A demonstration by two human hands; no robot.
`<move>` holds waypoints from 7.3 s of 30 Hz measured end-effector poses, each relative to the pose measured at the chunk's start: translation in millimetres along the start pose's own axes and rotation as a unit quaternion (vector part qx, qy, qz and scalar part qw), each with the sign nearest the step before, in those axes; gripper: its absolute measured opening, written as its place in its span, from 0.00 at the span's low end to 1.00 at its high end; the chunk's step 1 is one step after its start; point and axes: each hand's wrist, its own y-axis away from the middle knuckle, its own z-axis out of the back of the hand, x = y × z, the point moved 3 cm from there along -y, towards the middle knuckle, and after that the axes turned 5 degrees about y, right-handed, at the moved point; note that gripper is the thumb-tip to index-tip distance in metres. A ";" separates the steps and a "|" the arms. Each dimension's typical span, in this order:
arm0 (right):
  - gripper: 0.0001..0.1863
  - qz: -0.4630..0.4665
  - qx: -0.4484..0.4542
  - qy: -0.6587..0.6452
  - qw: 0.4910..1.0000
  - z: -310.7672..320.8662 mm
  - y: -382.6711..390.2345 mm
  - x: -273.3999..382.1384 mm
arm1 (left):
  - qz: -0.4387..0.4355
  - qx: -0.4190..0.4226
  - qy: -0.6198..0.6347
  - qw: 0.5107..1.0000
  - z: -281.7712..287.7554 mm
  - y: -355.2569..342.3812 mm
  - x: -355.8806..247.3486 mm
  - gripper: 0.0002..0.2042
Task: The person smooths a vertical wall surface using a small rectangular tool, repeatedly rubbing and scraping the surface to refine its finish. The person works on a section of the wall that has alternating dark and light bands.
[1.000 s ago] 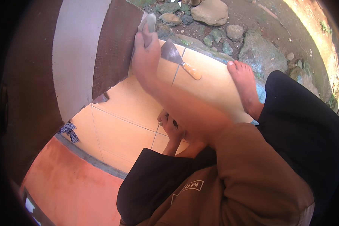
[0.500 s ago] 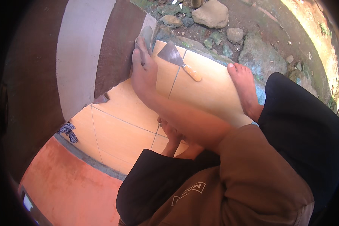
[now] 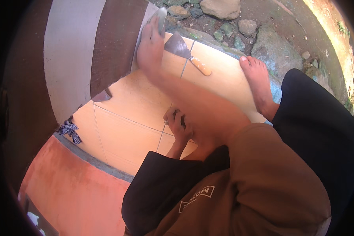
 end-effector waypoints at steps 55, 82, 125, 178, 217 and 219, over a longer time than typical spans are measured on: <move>0.29 -0.096 -0.070 -0.061 0.991 1.1 -13.0 -2.0 | 0.011 -0.014 -0.006 1.000 1.5 6.7 6.7 0.08; 0.26 -0.096 -0.144 0.080 0.982 17.5 -55.8 -32.1 | -0.011 0.016 0.004 1.000 -3.1 -4.9 -3.7 0.09; 0.24 -0.146 -0.135 0.012 0.980 22.0 -73.6 -23.1 | 0.003 -0.008 0.005 1.000 -7.5 -5.2 -2.2 0.08; 0.29 0.057 -0.121 0.018 0.991 -6.3 -24.4 -10.9 | 0.040 -0.010 0.019 0.999 -1.2 1.7 3.3 0.09; 0.27 -0.066 -0.096 -0.006 0.993 15.9 -42.4 -5.9 | 0.001 0.007 0.011 1.000 -5.4 -1.4 3.5 0.08; 0.27 -0.051 -0.130 0.018 0.990 19.2 -45.6 -7.7 | 0.001 0.007 0.012 1.000 -6.1 3.7 4.6 0.08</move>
